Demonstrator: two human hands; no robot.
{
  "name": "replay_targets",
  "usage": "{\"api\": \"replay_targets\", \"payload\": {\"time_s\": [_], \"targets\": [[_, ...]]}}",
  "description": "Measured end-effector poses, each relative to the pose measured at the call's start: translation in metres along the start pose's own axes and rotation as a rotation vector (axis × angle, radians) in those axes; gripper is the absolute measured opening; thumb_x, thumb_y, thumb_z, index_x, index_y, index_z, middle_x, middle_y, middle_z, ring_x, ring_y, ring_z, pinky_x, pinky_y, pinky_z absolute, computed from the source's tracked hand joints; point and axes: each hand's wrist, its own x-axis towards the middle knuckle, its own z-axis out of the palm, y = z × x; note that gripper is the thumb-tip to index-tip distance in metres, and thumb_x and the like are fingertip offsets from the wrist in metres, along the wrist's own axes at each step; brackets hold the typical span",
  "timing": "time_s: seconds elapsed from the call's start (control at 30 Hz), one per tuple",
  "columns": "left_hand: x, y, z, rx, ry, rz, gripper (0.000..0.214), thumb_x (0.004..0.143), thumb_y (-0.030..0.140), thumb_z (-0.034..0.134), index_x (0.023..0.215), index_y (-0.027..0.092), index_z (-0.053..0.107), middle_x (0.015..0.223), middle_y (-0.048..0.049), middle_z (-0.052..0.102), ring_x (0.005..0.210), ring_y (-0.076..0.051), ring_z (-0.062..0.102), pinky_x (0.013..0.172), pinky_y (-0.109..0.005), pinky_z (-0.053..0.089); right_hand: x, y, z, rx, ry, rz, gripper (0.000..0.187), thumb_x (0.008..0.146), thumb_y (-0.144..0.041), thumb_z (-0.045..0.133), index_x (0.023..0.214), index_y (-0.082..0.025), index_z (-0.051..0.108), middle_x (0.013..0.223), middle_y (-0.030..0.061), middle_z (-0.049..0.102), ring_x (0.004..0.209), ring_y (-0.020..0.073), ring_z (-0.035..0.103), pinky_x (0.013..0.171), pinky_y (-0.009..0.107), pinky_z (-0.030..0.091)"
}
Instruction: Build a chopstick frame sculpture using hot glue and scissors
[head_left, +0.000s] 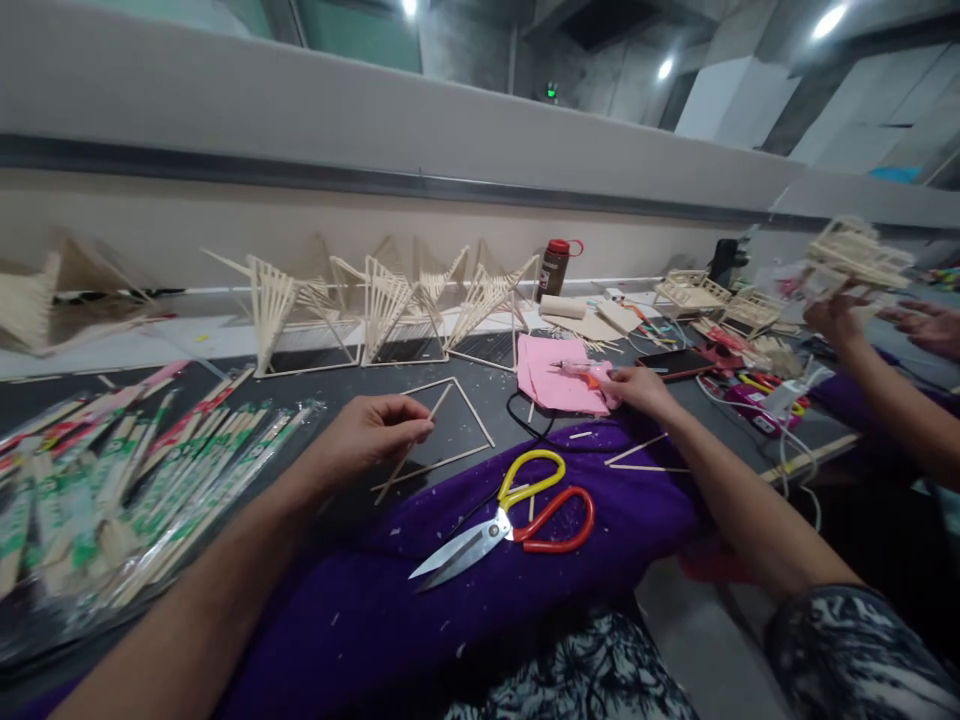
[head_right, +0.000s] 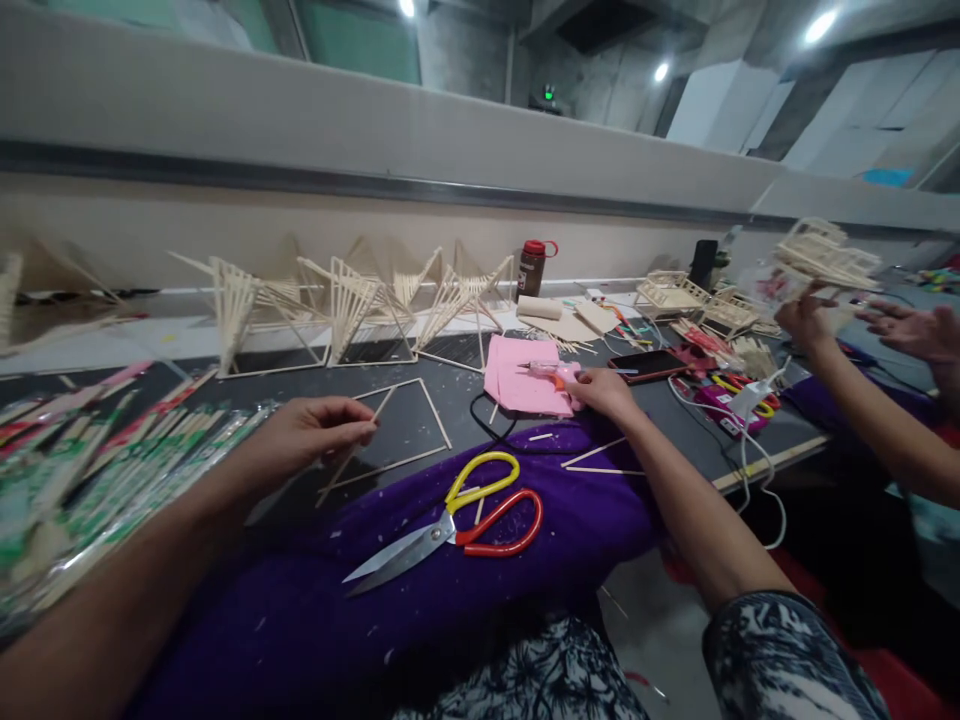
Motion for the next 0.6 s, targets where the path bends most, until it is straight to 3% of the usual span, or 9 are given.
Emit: {"api": "replay_targets", "payload": {"time_s": [0.1,0.2,0.43,0.6], "targets": [[-0.003,0.007,0.005,0.026,-0.011,0.019,0.026,0.068,0.039,0.064,0.078,0.015,0.062,0.061,0.0013,0.055,0.047,-0.006,0.042,0.043,-0.018,0.032,0.007,0.0,0.006,0.082,0.008,0.025,0.021,0.06,-0.036,0.065,0.055,-0.016,0.066,0.05,0.0035,0.06,0.057,0.0158,0.054,0.049,0.025,0.029],[-0.006,0.006,0.011,0.025,0.003,0.0,0.026,0.067,0.039,0.065,0.077,0.015,0.062,0.055,0.0035,0.051,0.045,-0.006,0.041,0.043,-0.018,0.031,0.011,-0.001,0.007,0.218,0.039,0.046,0.02,0.062,-0.032,0.06,0.053,-0.015,0.062,0.047,0.003,0.058,0.051,0.014,0.052,0.047,0.024,0.031],[-0.01,-0.012,0.02,-0.11,0.08,-0.095,0.029,0.065,0.041,0.067,0.078,0.015,0.06,0.049,0.0062,0.046,0.042,-0.005,0.035,0.041,-0.017,0.026,0.004,-0.008,0.001,0.575,0.118,0.014,0.017,0.067,-0.032,0.052,0.067,-0.016,0.056,0.06,0.0039,0.06,0.049,0.0125,0.051,0.041,0.023,0.034],[-0.012,-0.018,0.015,-0.174,0.12,-0.077,0.029,0.064,0.038,0.069,0.079,0.015,0.061,0.049,0.0059,0.047,0.041,-0.005,0.037,0.041,-0.017,0.026,-0.023,-0.041,-0.009,0.907,0.319,-0.127,0.021,0.075,-0.038,0.048,0.084,-0.019,0.052,0.065,-0.0021,0.052,0.049,0.0082,0.044,0.043,0.02,0.035]]}}
